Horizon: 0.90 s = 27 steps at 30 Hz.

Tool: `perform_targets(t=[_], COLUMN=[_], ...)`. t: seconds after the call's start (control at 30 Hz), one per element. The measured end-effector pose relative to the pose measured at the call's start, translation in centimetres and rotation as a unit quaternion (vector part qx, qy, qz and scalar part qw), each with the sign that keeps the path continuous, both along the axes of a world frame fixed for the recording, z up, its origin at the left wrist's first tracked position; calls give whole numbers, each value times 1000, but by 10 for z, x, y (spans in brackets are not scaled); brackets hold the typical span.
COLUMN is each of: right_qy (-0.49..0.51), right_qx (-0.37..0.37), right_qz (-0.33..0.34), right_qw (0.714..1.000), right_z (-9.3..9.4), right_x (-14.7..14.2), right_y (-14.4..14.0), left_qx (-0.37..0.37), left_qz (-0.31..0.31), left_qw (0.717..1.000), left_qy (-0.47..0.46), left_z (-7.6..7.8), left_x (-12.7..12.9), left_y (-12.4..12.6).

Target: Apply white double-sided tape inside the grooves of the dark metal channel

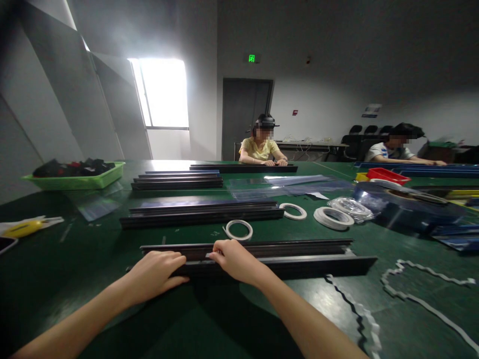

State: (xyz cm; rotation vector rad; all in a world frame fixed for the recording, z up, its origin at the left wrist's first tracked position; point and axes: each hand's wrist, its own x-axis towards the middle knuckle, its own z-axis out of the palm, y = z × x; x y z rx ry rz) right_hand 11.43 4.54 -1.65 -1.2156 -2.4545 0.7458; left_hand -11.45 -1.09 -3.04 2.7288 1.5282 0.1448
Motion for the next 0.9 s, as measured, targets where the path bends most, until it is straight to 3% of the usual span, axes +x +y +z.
perform_targets(t=[0.63,0.9], right_qy=[8,-11], right_qx=[23,8], right_qz=[-5,-13], right_qw=[1000,1000], right_z=[3,5], right_x=[2,8], right_y=[-4,-1], left_qx=[-17,-50], left_qz=[-1,65], left_qw=[1000,997], left_qy=[-8,3], left_z=[5,12], left_x=[-3,-18], left_y=[1,1])
